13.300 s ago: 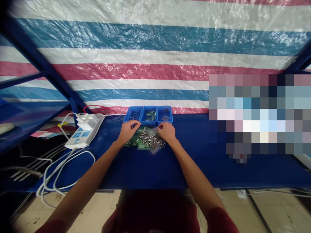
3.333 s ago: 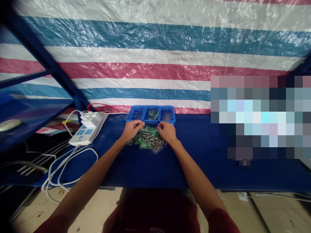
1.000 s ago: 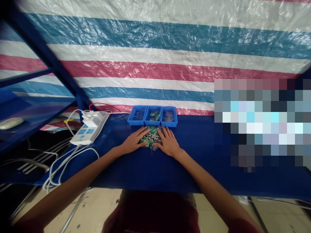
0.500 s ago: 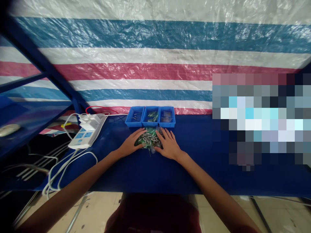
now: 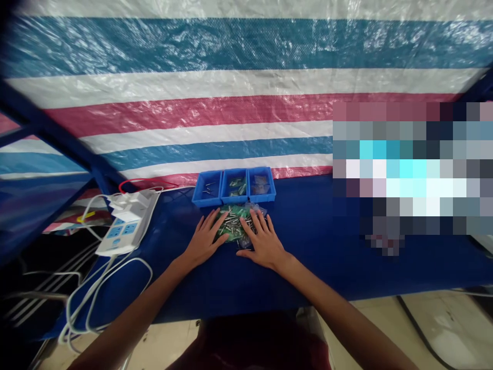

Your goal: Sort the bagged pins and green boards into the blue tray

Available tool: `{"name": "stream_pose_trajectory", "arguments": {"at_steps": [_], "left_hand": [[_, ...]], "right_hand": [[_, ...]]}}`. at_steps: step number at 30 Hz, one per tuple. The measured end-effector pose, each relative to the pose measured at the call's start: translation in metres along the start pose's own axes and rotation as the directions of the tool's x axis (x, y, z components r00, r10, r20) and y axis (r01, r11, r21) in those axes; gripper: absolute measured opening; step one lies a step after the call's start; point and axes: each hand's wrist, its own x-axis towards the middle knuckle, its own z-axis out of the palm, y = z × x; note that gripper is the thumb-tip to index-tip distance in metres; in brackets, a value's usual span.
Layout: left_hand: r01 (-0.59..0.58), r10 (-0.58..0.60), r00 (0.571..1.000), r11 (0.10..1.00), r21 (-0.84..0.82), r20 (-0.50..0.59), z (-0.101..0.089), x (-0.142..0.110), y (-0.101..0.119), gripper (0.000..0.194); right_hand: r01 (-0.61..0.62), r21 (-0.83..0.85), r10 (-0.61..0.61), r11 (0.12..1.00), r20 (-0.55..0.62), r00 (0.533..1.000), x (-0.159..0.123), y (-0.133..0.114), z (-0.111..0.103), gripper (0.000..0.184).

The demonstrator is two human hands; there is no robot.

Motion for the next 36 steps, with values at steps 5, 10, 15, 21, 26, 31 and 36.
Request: {"name": "stream_pose_trajectory", "arguments": {"at_steps": [5,10,15,21,26,31,36], "left_hand": [[-0.044,0.044,0.999,0.999,-0.015,0.003,0.001,0.004,0.000,0.069],[-0.056,0.056,0.998,0.998,-0.019,-0.013,0.002,0.006,-0.001,0.073],[-0.057,0.056,0.998,0.998,-0.022,-0.019,0.004,0.006,0.000,0.073],[-0.052,0.051,0.998,0.998,-0.029,-0.027,0.004,0.004,0.001,0.072],[-0.082,0.080,0.995,0.996,-0.026,-0.063,0.005,0.001,0.000,0.071],[-0.096,0.093,0.993,0.994,-0.048,-0.072,0.007,0.001,-0.002,0.068],[-0.102,0.096,0.992,0.993,-0.062,-0.086,0.009,0.002,-0.002,0.066]], "right_hand": [[0.031,-0.012,-0.031,0.999,0.008,0.999,0.011,0.008,-0.003,0.084],[0.078,-0.013,-0.078,0.997,0.002,0.997,0.020,0.018,-0.003,0.079],[0.097,0.005,-0.097,0.995,-0.024,0.995,0.021,0.023,0.002,0.075],[0.110,0.041,-0.108,0.993,-0.050,0.993,0.019,0.026,0.006,0.077],[0.107,0.076,-0.103,0.991,-0.051,0.993,0.018,0.027,0.007,0.083],[0.117,0.067,-0.113,0.991,-0.056,0.992,0.018,0.026,0.009,0.081],[0.105,0.023,-0.104,0.994,-0.043,0.994,0.018,0.025,0.010,0.076]]}}
